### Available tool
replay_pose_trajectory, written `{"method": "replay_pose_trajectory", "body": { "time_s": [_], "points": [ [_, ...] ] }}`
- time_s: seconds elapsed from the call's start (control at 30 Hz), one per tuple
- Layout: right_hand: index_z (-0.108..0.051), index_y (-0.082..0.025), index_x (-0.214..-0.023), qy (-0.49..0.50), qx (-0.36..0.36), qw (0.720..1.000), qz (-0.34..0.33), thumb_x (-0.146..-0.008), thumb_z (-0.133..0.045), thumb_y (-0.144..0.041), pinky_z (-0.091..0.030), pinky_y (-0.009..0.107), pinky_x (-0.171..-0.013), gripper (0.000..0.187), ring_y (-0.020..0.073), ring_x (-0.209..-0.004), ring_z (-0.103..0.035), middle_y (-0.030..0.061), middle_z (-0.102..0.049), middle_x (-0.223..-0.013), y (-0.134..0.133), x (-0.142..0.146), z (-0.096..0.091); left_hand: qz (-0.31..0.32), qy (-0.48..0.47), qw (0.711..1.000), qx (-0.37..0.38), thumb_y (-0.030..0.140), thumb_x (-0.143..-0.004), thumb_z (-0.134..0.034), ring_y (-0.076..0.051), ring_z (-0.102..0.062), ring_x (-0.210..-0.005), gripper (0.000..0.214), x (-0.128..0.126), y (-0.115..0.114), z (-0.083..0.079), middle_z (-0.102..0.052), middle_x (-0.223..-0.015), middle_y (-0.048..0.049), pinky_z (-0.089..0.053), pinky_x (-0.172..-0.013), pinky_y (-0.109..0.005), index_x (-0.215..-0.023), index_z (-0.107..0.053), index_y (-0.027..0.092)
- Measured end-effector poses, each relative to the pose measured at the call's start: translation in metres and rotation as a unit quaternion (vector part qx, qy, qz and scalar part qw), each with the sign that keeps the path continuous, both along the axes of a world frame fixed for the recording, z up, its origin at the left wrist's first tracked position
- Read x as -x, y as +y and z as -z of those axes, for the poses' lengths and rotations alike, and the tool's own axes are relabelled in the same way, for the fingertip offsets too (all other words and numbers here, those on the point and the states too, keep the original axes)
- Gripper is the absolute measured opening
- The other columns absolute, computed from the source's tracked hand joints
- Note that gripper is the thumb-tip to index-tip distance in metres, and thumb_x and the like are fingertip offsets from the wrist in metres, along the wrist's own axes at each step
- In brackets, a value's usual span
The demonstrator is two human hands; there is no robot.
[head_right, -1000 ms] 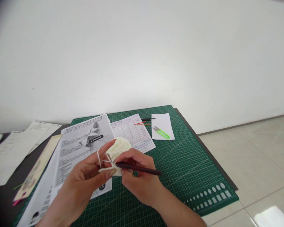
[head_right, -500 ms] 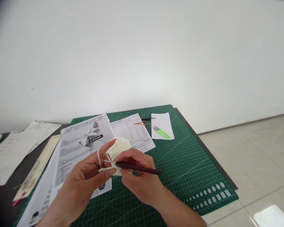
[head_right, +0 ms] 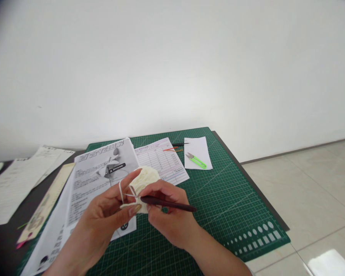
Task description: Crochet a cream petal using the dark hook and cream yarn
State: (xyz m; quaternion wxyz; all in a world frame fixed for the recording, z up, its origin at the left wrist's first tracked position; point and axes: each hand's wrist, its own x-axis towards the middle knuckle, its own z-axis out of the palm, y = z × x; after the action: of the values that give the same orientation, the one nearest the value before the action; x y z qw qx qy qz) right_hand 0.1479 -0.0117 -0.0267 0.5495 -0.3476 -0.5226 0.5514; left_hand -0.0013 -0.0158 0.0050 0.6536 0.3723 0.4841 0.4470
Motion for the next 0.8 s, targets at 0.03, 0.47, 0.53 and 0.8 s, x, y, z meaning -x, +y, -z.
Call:
{"method": "replay_pose_trajectory", "body": {
  "time_s": [0.03,0.47,0.53,0.8],
  "points": [
    [-0.066,-0.022,-0.084,-0.001,0.000,1.000,0.000,-0.067,-0.055,-0.003,-0.040,0.018,-0.043,0.028,0.0077,-0.051,-0.051,-0.0027,-0.062,-0.072,0.0000,-0.0002,-0.0002,-0.001,0.000,1.000,0.003,0.021,-0.067,-0.077,-0.011,-0.054,-0.068,0.056,-0.0003,-0.0002,-0.0006,-0.059,-0.070,0.0034,-0.036,-0.057,-0.020,-0.121,-0.063,0.029],
    [-0.065,-0.022,-0.083,-0.008,0.002,1.000,0.006,-0.068,-0.058,-0.005,-0.041,0.020,-0.045,0.024,0.0089,-0.052,-0.052,-0.0024,-0.063,-0.070,0.0003,0.0004,0.0010,0.003,-0.010,1.000,0.002,0.020,-0.068,-0.077,-0.012,-0.056,-0.071,0.057,0.0007,0.0002,0.0018,-0.060,-0.071,0.0027,-0.036,-0.057,-0.021,-0.122,-0.062,0.028],
    [-0.065,-0.022,-0.082,-0.013,-0.001,1.000,0.008,-0.068,-0.058,-0.006,-0.042,0.020,-0.046,0.023,0.0093,-0.053,-0.053,-0.0022,-0.063,-0.070,0.0002,0.0005,0.0006,0.007,-0.007,1.000,0.005,0.021,-0.068,-0.077,-0.011,-0.054,-0.069,0.056,0.0007,0.0003,0.0016,-0.060,-0.071,0.0032,-0.036,-0.057,-0.021,-0.122,-0.062,0.028],
    [-0.066,-0.022,-0.082,-0.014,-0.005,1.000,0.011,-0.068,-0.058,-0.005,-0.040,0.019,-0.045,0.024,0.0091,-0.054,-0.053,-0.0023,-0.063,-0.071,-0.0006,0.0001,-0.0010,0.002,-0.009,1.000,0.013,0.020,-0.066,-0.078,-0.015,-0.056,-0.075,0.059,-0.0001,0.0007,0.0005,-0.062,-0.071,0.0027,-0.040,-0.070,-0.025,-0.123,-0.062,0.027]
  ]
}}
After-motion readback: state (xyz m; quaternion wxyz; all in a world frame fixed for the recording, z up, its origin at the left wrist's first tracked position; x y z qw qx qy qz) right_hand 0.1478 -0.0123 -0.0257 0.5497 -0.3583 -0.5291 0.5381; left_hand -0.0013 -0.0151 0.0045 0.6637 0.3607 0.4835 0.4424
